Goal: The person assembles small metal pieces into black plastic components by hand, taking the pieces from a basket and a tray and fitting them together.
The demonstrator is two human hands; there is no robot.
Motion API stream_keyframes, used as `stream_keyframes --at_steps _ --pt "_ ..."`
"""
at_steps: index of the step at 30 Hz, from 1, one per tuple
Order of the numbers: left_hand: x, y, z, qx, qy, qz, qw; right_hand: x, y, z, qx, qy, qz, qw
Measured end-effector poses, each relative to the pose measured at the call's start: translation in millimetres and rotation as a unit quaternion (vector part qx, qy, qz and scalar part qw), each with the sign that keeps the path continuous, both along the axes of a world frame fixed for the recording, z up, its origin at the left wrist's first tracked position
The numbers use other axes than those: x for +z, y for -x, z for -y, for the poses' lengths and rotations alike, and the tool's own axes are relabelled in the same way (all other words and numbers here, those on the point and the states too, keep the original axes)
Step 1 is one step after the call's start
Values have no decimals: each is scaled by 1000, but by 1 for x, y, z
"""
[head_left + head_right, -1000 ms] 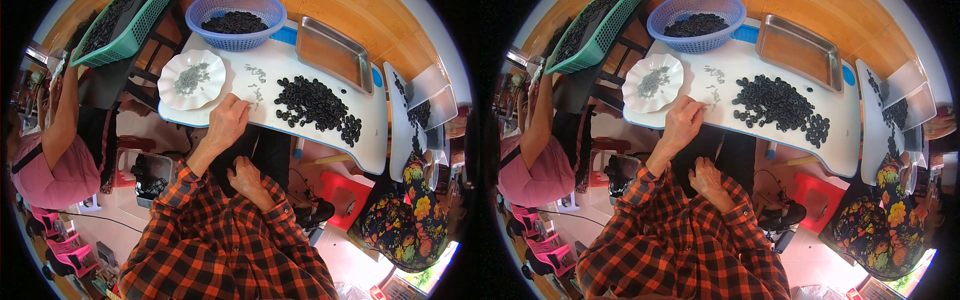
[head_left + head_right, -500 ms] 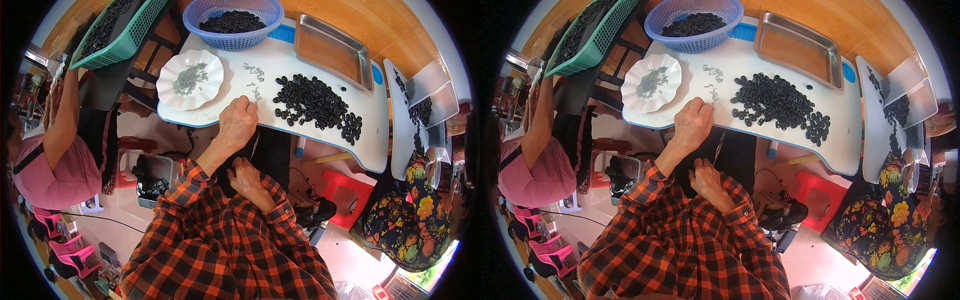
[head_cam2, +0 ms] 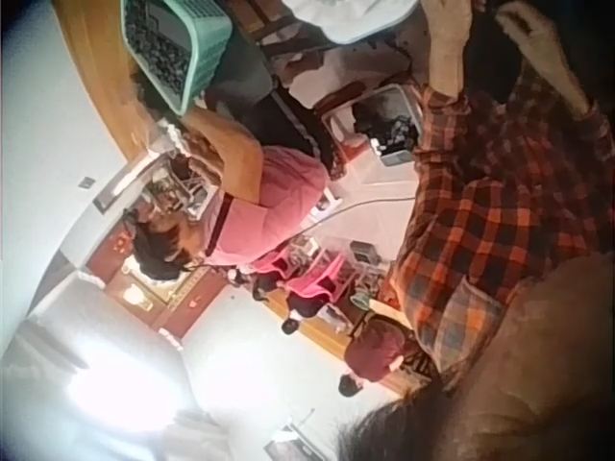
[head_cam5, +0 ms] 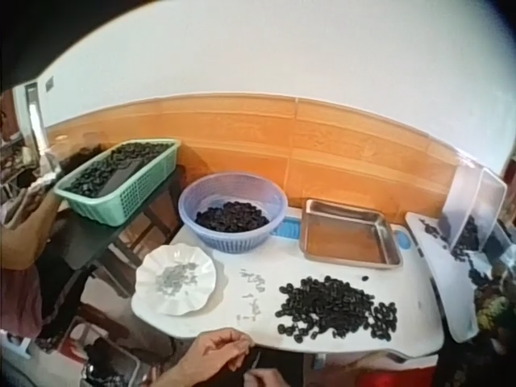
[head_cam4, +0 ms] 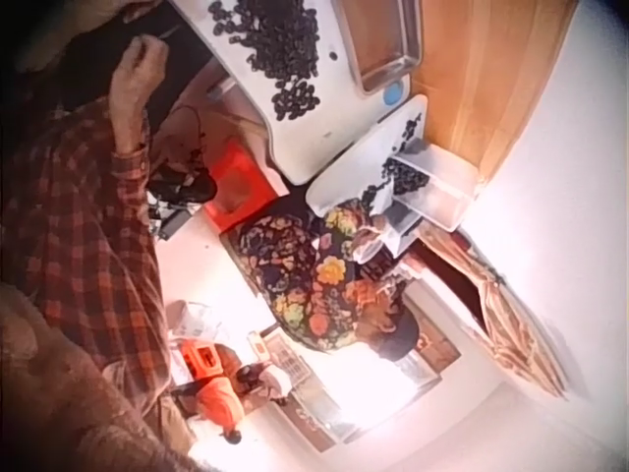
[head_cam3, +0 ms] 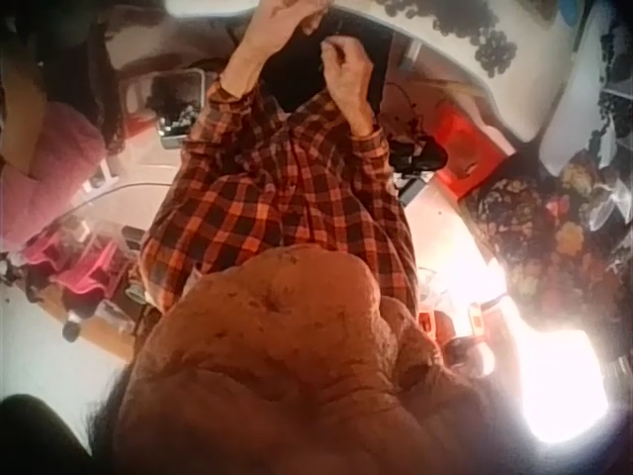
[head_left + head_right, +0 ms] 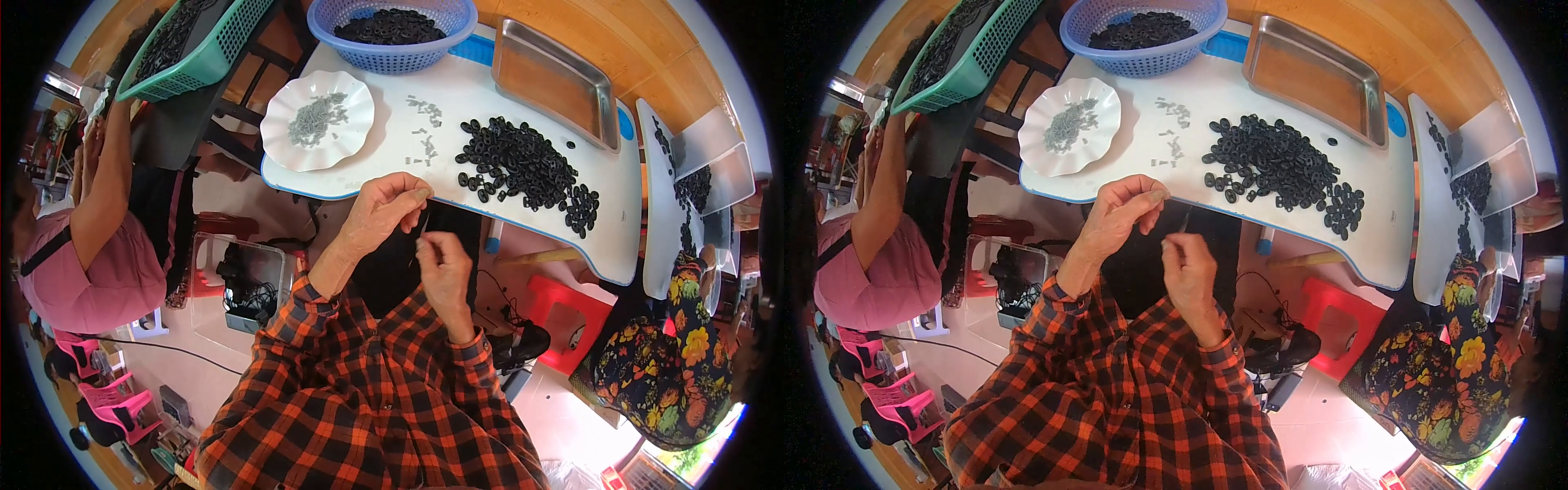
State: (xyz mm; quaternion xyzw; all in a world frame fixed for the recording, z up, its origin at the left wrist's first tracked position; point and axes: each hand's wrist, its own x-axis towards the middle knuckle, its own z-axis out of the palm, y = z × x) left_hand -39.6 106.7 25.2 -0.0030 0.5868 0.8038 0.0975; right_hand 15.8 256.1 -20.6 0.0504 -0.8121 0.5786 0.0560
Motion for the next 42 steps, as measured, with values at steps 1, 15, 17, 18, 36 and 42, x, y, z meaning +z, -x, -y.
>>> stream_keyframes --at_steps 1,15,17,18,36,42 --pt "-1 -2 0 -13 -22 6 1000 3 3 -4 -10 33 24 999" --pt "-19 -19 -10 -115 -25 39 992 29 17 -13 -13 69 -44 997" --pt "-25 -19 -12 -122 -44 54 990 32 16 -12 -39 11 -74 996" --pt "-28 -19 -14 -109 -67 68 989 32 16 -11 -39 8 -73 997" --pt "-36 -20 -25 15 43 -150 988 38 21 -9 -89 250 220 939" --pt "-35 -20 -21 17 -2 -91 996 48 31 -14 -39 263 262 928"
